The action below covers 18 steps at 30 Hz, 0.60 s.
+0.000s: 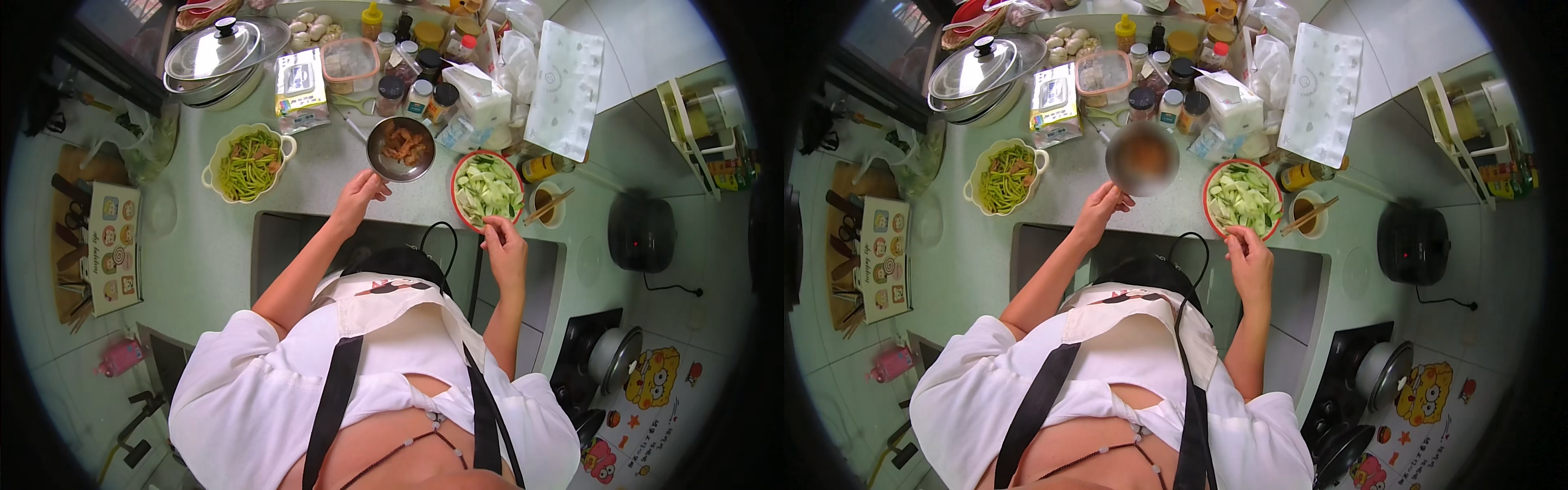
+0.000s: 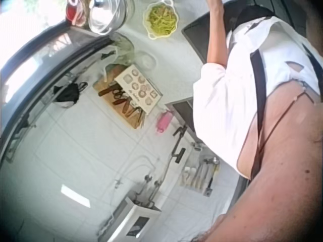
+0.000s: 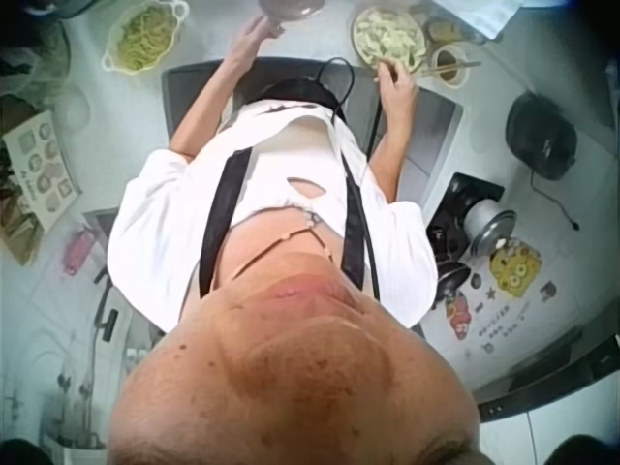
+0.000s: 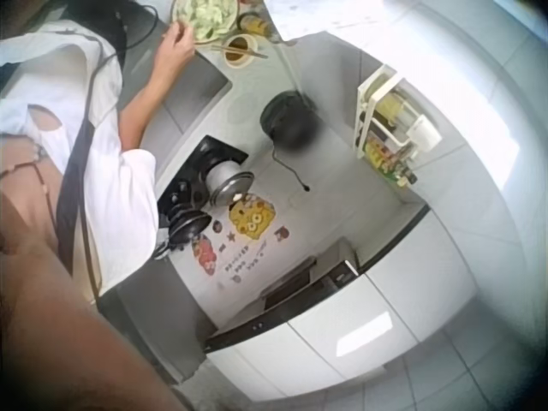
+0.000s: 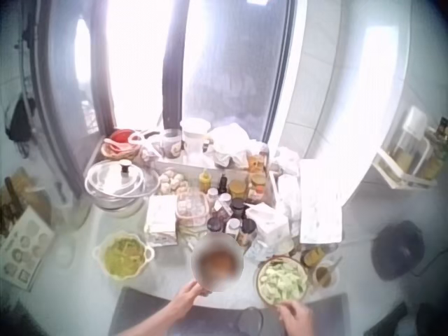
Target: The person prepares a meal in a kitchen by handling a wok, a spatula, and various bowls of ingredients. They move lids and containers on the counter and handle a small pan.
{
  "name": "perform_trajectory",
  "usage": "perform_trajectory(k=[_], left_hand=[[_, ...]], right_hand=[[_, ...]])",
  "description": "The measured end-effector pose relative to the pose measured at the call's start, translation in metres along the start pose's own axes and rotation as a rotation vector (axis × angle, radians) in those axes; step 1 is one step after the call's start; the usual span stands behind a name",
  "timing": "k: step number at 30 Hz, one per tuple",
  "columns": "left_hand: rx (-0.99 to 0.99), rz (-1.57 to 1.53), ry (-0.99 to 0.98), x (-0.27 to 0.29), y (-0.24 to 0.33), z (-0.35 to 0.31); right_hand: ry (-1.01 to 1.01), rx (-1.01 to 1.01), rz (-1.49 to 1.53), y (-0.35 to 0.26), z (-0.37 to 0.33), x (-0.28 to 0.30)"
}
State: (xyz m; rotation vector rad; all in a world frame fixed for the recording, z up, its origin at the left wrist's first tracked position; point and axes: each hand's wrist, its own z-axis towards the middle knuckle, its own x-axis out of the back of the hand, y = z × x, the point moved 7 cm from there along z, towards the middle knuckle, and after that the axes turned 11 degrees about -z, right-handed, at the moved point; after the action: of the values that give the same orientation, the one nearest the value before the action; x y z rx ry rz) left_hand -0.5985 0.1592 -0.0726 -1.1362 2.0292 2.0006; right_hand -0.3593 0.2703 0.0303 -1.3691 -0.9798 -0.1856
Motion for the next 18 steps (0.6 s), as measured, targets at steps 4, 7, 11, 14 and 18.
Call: perform_trajectory(k=[4,7,11,14,18], left_hand=[[-0.056,0.060,0.019,-0.002,0.008,-0.004],[-0.095,0.169,0.016,-0.001,0.015,-0.002],[-0.142,0.231,-0.004,-0.005,0.021,-0.008],[-0.200,0.219,-0.036,-0.011,0.024,-0.008],[-0.078,0.137,0.045,-0.009,0.017,-0.005]], right_hand=[[-0.010,0.020,-0.004,-0.004,-0.002,-0.004],[-0.017,0.022,-0.003,-0.008,0.002,-0.005],[-0.035,0.026,0.008,-0.008,0.000,-0.010],[-0.034,0.038,0.006,-0.010,0.002,-0.007],[-0.027,0.048,0.017,-0.010,0.003,-0.007]])
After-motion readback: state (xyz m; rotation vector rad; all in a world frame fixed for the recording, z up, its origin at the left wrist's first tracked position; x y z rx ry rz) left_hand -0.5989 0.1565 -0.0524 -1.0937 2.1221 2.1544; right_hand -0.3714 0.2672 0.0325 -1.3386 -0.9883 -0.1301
